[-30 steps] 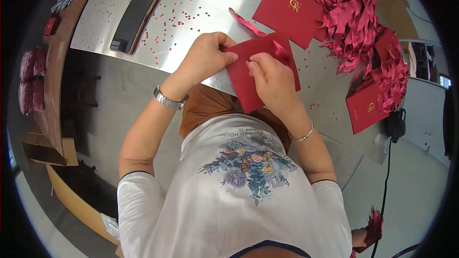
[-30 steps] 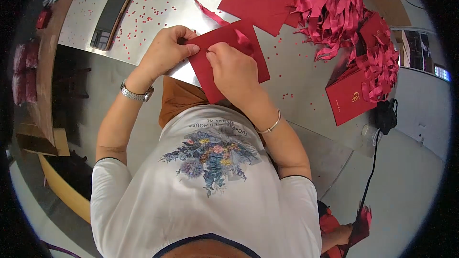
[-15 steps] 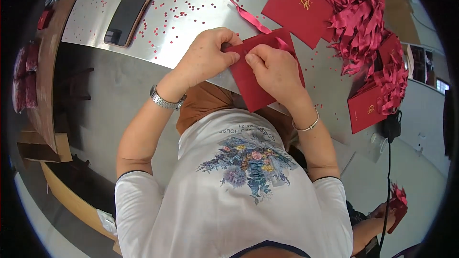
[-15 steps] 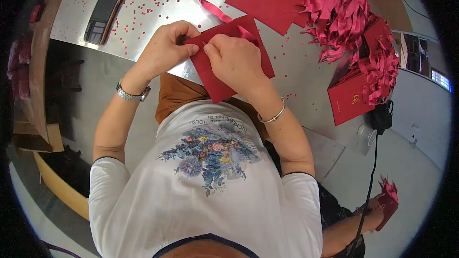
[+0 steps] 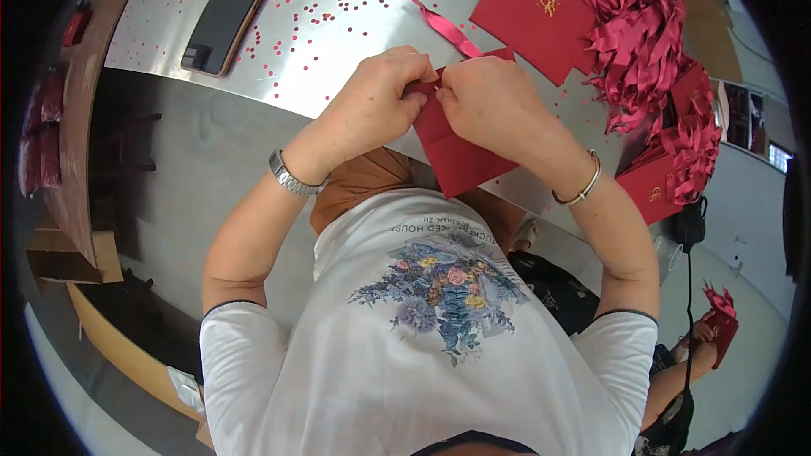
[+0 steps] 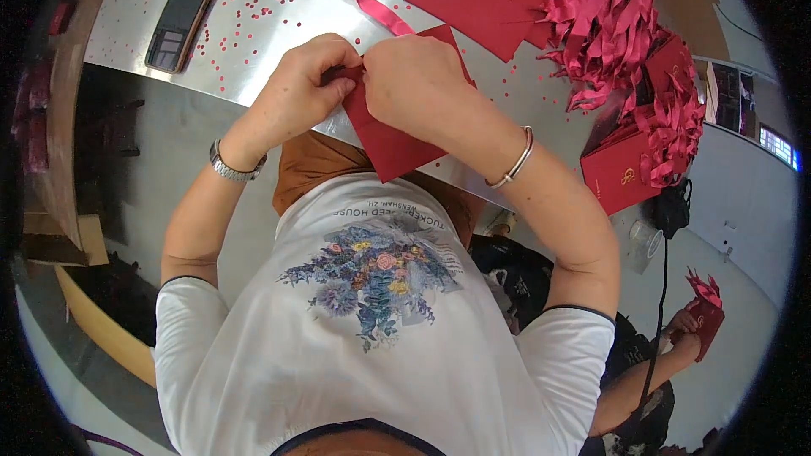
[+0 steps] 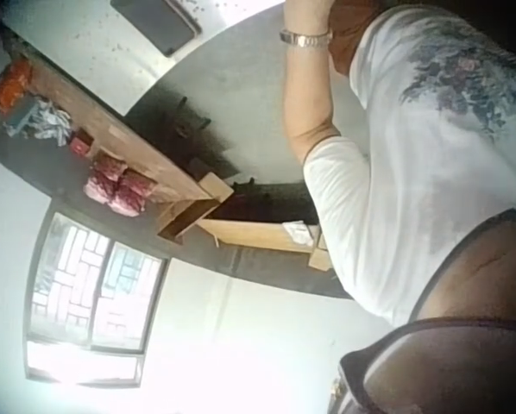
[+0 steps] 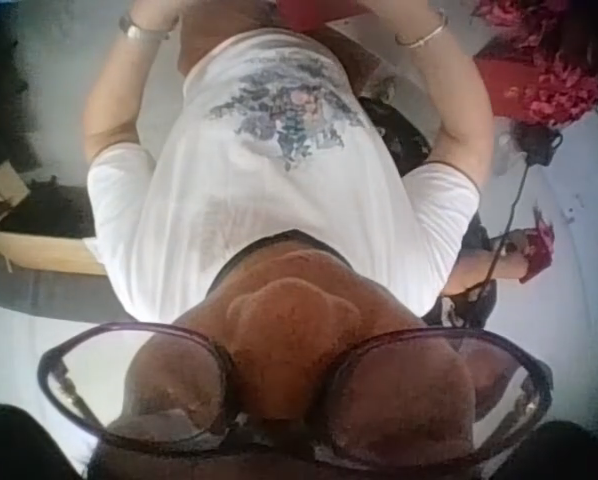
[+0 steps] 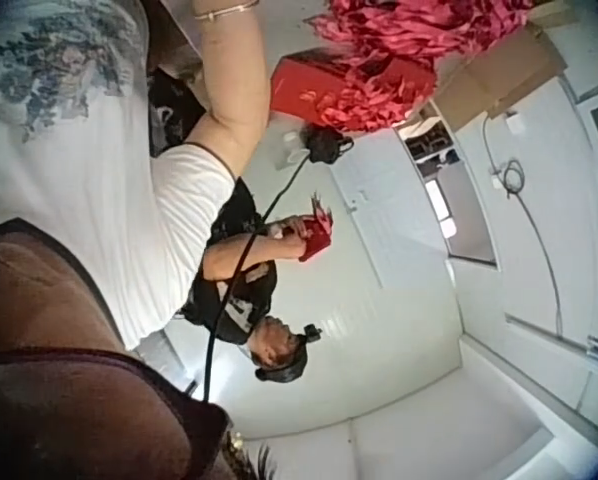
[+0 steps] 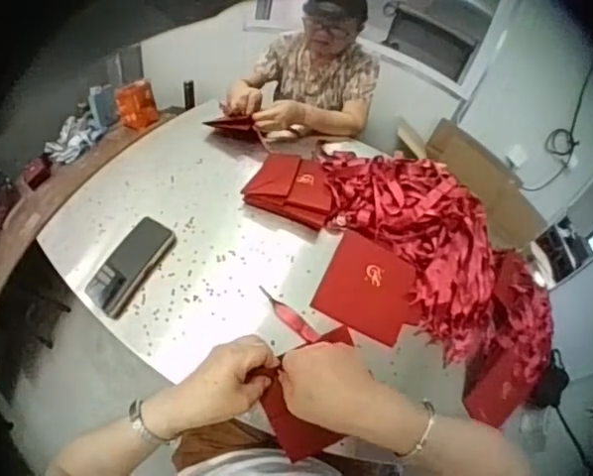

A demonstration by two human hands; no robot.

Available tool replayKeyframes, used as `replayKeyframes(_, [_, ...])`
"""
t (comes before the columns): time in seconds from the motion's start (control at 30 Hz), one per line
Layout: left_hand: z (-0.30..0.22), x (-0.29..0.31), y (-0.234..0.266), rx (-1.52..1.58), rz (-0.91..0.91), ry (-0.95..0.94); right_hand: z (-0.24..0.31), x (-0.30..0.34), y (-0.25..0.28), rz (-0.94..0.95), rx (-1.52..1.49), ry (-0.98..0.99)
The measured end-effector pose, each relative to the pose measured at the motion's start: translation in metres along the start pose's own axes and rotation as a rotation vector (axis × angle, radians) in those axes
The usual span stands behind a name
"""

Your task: The person attaches ribbon handles to red gift bags by threading and tucking the ribbons into the bag slots by hand.

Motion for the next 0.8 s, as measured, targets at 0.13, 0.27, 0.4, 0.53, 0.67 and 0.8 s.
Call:
replayKeyframes(0.13, [0.002, 0.0, 0.0, -0.009, 0.0, 0.12, -0.005, 0.008, 0.0, -0.104, -0.078, 0.034])
replayKeyframes(0.27, [0.004, -0.002, -0.002, -0.017, 0.047, 0.202, -0.014, 0.028, -0.002, -0.252, -0.211, 0.166])
replayKeyframes(0.4, [0.004, -0.005, -0.002, -0.043, 0.091, 0.24, -0.013, 0.035, -0.007, -0.35, -0.165, 0.125])
replayKeyframes(0.53, [0.003, -0.007, -0.001, -0.075, 0.096, 0.251, -0.014, 0.034, -0.007, -0.314, -0.188, 0.081])
replayKeyframes(0.67, [0.005, -0.007, -0.003, -0.064, 0.099, 0.265, -0.014, 0.031, -0.007, -0.282, -0.162, 0.077])
replayKeyframes(0.8, [0.007, -0.004, -0.004, -0.043, 0.083, 0.234, -0.015, 0.025, -0.007, -0.251, -0.193, 0.049])
Point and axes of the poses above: each hand's wrist, its own x-axis away from the middle knuckle, its own y-axis out of the back of the hand, z = x × y, the point moved 6 cm from there along -x, towards the middle knuckle, and after that the axes turned 6 degrees about -x, right-handed, at the moved point
